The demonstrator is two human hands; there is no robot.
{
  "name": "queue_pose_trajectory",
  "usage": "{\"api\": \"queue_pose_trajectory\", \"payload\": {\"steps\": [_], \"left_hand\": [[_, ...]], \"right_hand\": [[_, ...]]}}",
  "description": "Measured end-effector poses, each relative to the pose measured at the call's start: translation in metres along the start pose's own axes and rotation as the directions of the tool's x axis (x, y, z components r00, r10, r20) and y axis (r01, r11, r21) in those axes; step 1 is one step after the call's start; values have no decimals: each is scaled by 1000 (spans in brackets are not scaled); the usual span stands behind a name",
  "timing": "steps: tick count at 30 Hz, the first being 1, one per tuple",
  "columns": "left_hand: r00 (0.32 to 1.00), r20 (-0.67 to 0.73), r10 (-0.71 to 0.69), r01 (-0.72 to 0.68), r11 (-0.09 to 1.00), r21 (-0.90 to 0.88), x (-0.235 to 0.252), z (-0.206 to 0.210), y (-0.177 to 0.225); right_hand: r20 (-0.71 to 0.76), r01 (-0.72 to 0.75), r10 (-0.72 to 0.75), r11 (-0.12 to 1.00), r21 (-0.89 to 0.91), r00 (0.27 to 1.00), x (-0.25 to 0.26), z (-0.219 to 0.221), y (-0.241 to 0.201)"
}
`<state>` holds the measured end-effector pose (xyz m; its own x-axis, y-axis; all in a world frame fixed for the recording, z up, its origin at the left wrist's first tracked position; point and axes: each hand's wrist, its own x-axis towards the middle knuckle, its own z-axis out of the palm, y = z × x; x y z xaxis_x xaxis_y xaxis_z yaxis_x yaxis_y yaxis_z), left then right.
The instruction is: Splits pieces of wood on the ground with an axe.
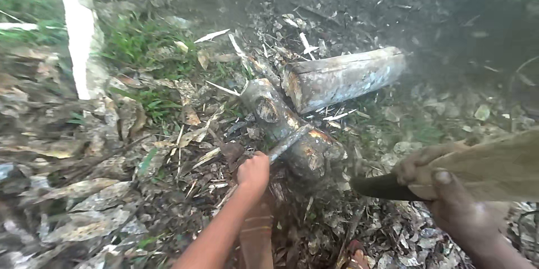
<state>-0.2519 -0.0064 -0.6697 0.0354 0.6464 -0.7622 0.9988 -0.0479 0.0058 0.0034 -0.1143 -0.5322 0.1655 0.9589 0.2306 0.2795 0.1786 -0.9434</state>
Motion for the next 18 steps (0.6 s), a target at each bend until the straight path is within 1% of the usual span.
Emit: {"api": "queue_pose_trajectory", "payload": {"steps": [1, 2, 3, 4, 5, 6, 7, 8, 10, 11, 13, 14, 16, 18], "left_hand": [[1000, 5, 6, -6, 1000, -14, 0, 0, 0], [1000, 6, 11, -11, 1000, -27, 1, 1, -1], [1000, 4, 10, -10, 999, -34, 2, 2, -3], [1000, -4, 9, -9, 999, -33, 2, 4, -4], [1000, -19, 10, -11, 1000, -23, 1, 6, -3], [999, -37, 15, -16, 1000, -12, 0, 7, -1], [999, -44, 20, -21, 1000, -12, -1, 4, -1], [999, -37, 35, -36, 999, -39, 0, 2, -2], [995, 22, 97, -92, 982, -167, 8, 3, -13], [987, 73, 145, -122, 960, -251, 19, -1, -20], [952, 171, 253, -158, 888, -431, 40, 6, -34], [948, 180, 264, -159, 879, -449, 45, 10, -35], [973, 119, 198, -149, 932, -331, 40, 10, -27], [994, 14, 112, -106, 972, -208, 24, 12, -16]], "right_hand": [[3, -16, 17, 997, -70, 1000, -8, 1, 13], [14, -50, 55, 974, -223, 998, -20, 0, 33], [39, -120, 153, 886, -449, 987, -32, -1, 55], [74, -231, 359, 731, -642, 931, -41, -2, 76], [94, -333, 588, 575, -748, 803, -45, -7, 100], [91, -381, 715, 471, -795, 694, -47, -10, 123], [90, -395, 762, 429, -812, 641, -46, -11, 136], [94, -396, 777, 416, -819, 622, -46, -11, 141], [86, -407, 793, 398, -822, 603, -50, -11, 137], [81, -412, 793, 397, -820, 603, -47, -10, 137], [84, -418, 798, 399, -816, 596, -46, -13, 138], [90, -413, 795, 404, -816, 599, -46, -14, 139], [96, -406, 794, 406, -819, 600, -45, -14, 139], [89, -425, 801, 404, -810, 592, -45, -15, 128]]}}
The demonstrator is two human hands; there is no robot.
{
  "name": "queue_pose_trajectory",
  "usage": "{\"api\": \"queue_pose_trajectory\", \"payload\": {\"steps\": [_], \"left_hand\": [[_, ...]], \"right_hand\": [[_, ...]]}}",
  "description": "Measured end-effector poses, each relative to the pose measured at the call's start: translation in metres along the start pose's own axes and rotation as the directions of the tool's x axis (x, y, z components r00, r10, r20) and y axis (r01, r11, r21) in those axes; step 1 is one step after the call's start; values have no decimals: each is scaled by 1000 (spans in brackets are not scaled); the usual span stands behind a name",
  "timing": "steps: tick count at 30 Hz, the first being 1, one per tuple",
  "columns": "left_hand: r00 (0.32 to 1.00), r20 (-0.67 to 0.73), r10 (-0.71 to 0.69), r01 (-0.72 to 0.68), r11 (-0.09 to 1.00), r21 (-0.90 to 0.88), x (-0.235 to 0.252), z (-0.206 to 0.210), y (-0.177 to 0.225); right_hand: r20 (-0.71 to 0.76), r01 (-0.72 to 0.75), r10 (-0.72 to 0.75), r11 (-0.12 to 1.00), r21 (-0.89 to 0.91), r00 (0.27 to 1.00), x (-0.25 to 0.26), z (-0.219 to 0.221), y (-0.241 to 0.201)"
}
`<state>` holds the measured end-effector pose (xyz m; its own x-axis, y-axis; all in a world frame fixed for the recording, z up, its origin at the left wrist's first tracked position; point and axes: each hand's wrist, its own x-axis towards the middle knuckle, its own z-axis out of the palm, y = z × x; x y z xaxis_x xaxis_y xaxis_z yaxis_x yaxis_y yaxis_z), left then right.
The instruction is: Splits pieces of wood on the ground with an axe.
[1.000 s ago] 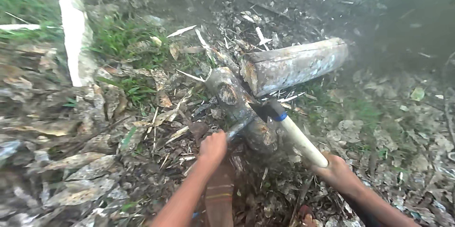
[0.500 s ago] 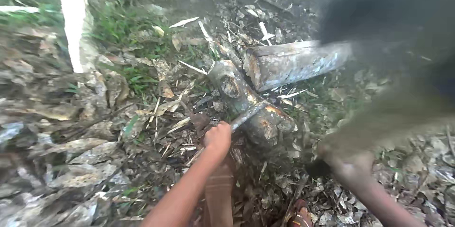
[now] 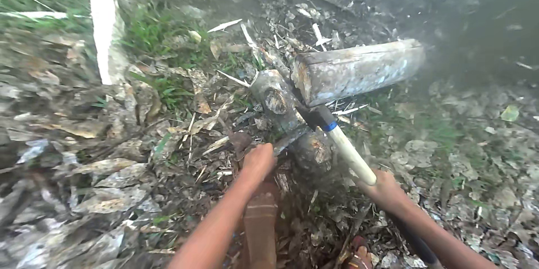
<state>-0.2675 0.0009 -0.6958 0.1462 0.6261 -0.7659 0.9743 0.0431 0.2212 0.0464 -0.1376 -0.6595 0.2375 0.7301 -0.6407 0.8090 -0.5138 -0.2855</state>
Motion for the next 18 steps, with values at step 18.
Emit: {"api": "queue_pose_trajectory", "payload": {"steps": [18], "left_hand": [[986, -149, -76, 98, 984, 148, -16, 17, 19]], "right_hand": [[-559, 523, -310, 807, 273, 770, -40, -30, -40]]}}
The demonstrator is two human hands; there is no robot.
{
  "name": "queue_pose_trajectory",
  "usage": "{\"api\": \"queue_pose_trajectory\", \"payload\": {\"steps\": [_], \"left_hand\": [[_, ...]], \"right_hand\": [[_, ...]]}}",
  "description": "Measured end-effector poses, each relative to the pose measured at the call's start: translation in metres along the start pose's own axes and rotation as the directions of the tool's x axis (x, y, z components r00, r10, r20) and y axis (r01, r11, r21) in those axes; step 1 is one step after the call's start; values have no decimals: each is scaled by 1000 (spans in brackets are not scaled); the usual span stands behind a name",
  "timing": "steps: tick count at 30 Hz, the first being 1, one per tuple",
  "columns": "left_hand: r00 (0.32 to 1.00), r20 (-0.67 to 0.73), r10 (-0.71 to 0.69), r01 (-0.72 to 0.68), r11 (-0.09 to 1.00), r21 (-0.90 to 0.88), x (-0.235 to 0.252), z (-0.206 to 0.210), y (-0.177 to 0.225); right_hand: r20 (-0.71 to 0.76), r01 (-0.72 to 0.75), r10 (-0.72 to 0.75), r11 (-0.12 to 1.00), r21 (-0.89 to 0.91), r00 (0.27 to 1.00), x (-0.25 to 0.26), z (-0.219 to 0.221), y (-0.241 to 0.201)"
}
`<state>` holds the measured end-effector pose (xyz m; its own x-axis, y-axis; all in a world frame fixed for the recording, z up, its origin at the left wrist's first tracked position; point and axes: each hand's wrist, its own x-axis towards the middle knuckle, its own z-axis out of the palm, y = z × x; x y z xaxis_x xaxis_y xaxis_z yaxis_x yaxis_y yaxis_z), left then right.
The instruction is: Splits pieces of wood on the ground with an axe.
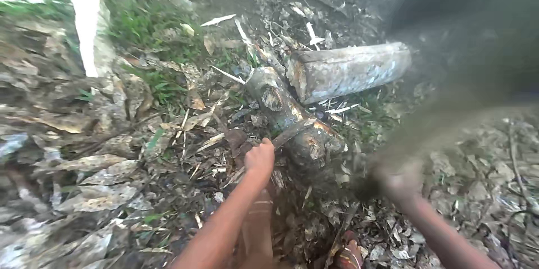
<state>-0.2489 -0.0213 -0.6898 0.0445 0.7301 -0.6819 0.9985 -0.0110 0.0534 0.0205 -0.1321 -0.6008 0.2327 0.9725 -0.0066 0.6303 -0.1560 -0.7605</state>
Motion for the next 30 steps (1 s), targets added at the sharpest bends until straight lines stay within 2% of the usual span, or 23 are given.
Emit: {"api": "queue_pose_trajectory", "payload": {"steps": [1, 2, 3, 4, 6, 9, 11, 14, 18, 20, 22, 24, 26, 27, 29, 30], "left_hand": [[1000, 12, -5, 5, 1000, -13, -1, -4, 1], [1000, 12, -2, 2, 1000, -20, -5, -6, 2], [1000, 9, 6, -6, 1000, -14, -7, -9, 3], [1000, 9, 17, -17, 1000, -6, -6, -13, 4], [996, 57, 65, -62, 997, -55, 0, -14, -2], [946, 213, 243, -165, 930, -329, 28, -20, -30], [908, 283, 309, -149, 870, -470, 44, -12, -37], [944, 227, 240, -149, 922, -358, 40, -8, -30], [993, 37, 108, -104, 990, -99, 16, -16, -20], [997, -50, 60, -60, 998, 6, 12, -18, -14], [996, -78, 47, -44, 998, 35, 11, -16, -10], [995, -86, 46, -41, 998, 56, 10, -14, -7], [995, -83, 57, -51, 996, 71, 7, -10, -6], [995, -81, 57, -52, 996, 69, 6, -8, -6], [997, -69, 47, -42, 997, 64, 6, -5, -6], [997, -68, 46, -41, 997, 68, 6, -5, -6]], "right_hand": [[150, -173, 205, 964, -204, 967, -3, 12, 27], [248, -294, 385, 895, -336, 889, -3, 24, 51], [294, -348, 478, 848, -399, 828, -1, 33, 68], [314, -368, 512, 830, -419, 799, 2, 37, 77], [324, -370, 525, 821, -434, 787, 2, 35, 77], [323, -390, 536, 820, -418, 780, 2, 35, 71], [317, -380, 506, 842, -384, 802, -1, 36, 79], [313, -363, 478, 859, -362, 820, -5, 39, 83], [329, -427, 529, 840, -336, 782, 0, 21, 60], [328, -445, 506, 861, -246, 798, 0, 6, 42], [282, -414, 425, 905, -104, 860, -3, -4, 15], [166, -285, 271, 956, 66, 948, -2, -17, -22], [-1, -78, 80, 966, 246, 997, 6, -37, -59], [-72, 26, -2, 938, 346, 997, 12, -49, -74], [-153, 200, -136, 790, 580, 979, 31, -74, -89], [-164, 275, -222, 718, 640, 961, 42, -88, -91]]}}
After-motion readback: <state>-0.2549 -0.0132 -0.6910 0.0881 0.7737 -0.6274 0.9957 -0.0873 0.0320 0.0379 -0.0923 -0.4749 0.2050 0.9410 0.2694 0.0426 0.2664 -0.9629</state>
